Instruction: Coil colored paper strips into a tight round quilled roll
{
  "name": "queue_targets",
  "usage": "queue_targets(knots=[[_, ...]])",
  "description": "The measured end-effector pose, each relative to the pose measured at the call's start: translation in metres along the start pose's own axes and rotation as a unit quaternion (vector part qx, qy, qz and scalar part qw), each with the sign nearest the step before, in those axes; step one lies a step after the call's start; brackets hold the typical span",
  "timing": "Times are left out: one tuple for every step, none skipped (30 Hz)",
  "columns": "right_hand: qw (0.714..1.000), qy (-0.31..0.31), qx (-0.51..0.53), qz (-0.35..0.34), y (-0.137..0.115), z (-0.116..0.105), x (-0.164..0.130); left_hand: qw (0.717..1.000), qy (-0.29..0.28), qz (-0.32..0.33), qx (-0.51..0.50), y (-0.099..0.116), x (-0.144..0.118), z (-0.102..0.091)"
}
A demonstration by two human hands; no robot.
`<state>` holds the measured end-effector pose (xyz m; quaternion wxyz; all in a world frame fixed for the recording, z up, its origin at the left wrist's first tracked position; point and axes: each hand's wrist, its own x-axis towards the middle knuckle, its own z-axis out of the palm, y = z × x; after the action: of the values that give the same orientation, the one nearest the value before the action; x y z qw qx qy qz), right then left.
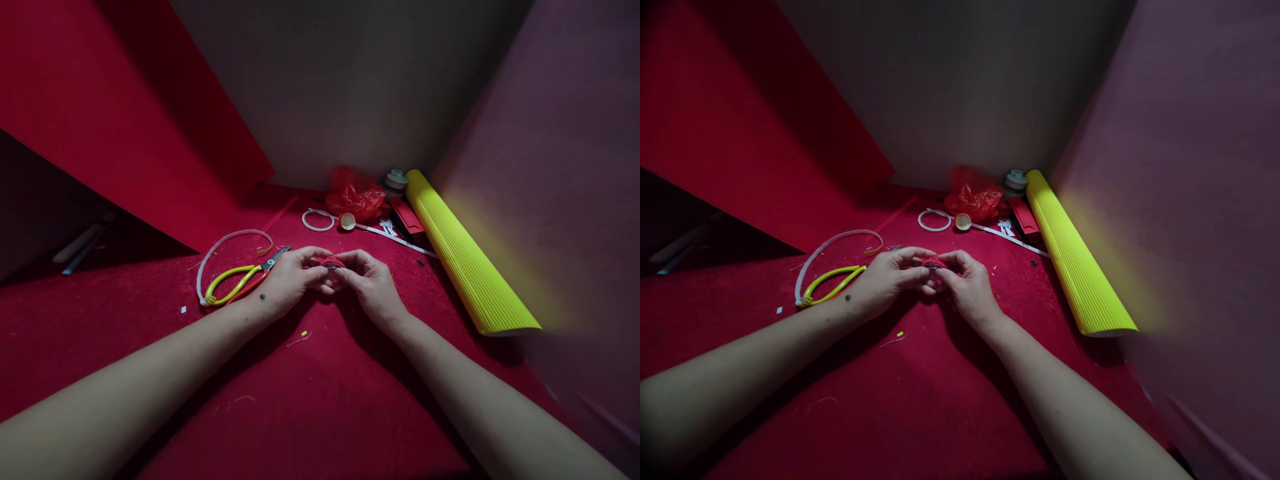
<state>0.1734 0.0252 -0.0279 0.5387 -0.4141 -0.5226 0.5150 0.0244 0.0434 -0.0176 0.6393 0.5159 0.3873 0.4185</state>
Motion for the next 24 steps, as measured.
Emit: queue_targets(knots=[[1.000, -0.001, 0.008, 0.003, -0.001, 0.000, 0.000, 1.000, -0.001, 0.001, 0.002, 0.000, 0.000, 0.000], [1.000, -0.003, 0.016, 0.007, -0.001, 0.001, 0.000, 1.000, -0.001, 0.002, 0.003, 0.000, 0.000, 0.000], [1.000, -0.004, 0.025, 0.011, -0.002, 0.001, -0.001, 1.000, -0.001, 0.003, 0.004, 0.000, 0.000, 0.000], [0.999, -0.005, 0.034, 0.016, -0.002, 0.001, -0.001, 1.000, -0.002, 0.004, 0.004, 0.000, 0.000, 0.000], [0.999, -0.007, 0.044, 0.023, -0.002, 0.000, -0.001, 1.000, -0.001, 0.005, 0.003, 0.000, 0.000, 0.000], [0.998, -0.009, 0.054, 0.029, -0.002, 0.000, 0.000, 1.000, -0.001, 0.005, 0.002, 0.000, 0.000, 0.000], [0.997, -0.011, 0.061, 0.033, -0.001, -0.001, 0.000, 1.000, -0.001, 0.005, 0.001, 0.000, -0.001, 0.000], [0.997, -0.013, 0.067, 0.037, -0.001, -0.002, 0.000, 1.000, -0.001, 0.005, -0.001, 0.001, -0.001, 0.001], [0.997, -0.015, 0.070, 0.040, 0.000, -0.003, 0.001, 1.000, -0.002, 0.006, -0.003, 0.001, -0.001, 0.001], [0.996, -0.015, 0.071, 0.043, 0.001, -0.004, 0.001, 1.000, -0.002, 0.006, -0.004, 0.002, -0.001, 0.002], [0.996, -0.014, 0.072, 0.047, 0.002, -0.005, 0.002, 1.000, -0.003, 0.006, -0.003, 0.002, -0.001, 0.002], [0.996, -0.013, 0.074, 0.053, 0.003, -0.006, 0.003, 1.000, -0.006, 0.004, 0.002, 0.003, -0.002, 0.002], [0.995, -0.014, 0.078, 0.060, 0.004, -0.007, 0.004, 1.000, -0.007, 0.003, 0.010, 0.003, -0.002, 0.001], [0.994, -0.017, 0.084, 0.068, 0.005, -0.009, 0.005, 1.000, -0.007, 0.001, 0.020, 0.003, -0.002, 0.001], [0.993, -0.021, 0.090, 0.075, 0.006, -0.010, 0.006, 0.999, -0.008, -0.001, 0.031, 0.003, -0.002, 0.000], [0.992, -0.026, 0.095, 0.083, 0.006, -0.011, 0.007, 0.999, -0.009, -0.004, 0.040, 0.003, -0.002, -0.001], [0.991, -0.030, 0.100, 0.089, 0.006, -0.012, 0.008, 0.999, -0.011, -0.007, 0.048, 0.002, -0.002, -0.002], [0.990, -0.032, 0.102, 0.093, 0.007, -0.013, 0.009, 0.998, -0.014, -0.012, 0.054, 0.002, -0.001, -0.003], [0.989, -0.031, 0.104, 0.097, 0.007, -0.014, 0.009, 0.998, -0.019, -0.016, 0.056, 0.001, -0.001, -0.004], [0.989, -0.030, 0.105, 0.100, 0.007, -0.015, 0.010, 0.998, -0.024, -0.021, 0.054, 0.000, 0.000, -0.005], [0.989, -0.027, 0.105, 0.104, 0.007, -0.015, 0.010, 0.998, -0.029, -0.026, 0.047, -0.002, 0.000, -0.006], [0.988, -0.024, 0.107, 0.106, 0.007, -0.016, 0.010, 0.998, -0.032, -0.028, 0.038, -0.003, 0.001, -0.007], [0.988, -0.021, 0.108, 0.107, 0.007, -0.016, 0.010, 0.999, -0.036, -0.029, 0.027, -0.004, 0.002, -0.008], [0.988, -0.018, 0.110, 0.109, 0.008, -0.016, 0.010, 0.999, -0.039, -0.030, 0.017, -0.004, 0.003, -0.008]])
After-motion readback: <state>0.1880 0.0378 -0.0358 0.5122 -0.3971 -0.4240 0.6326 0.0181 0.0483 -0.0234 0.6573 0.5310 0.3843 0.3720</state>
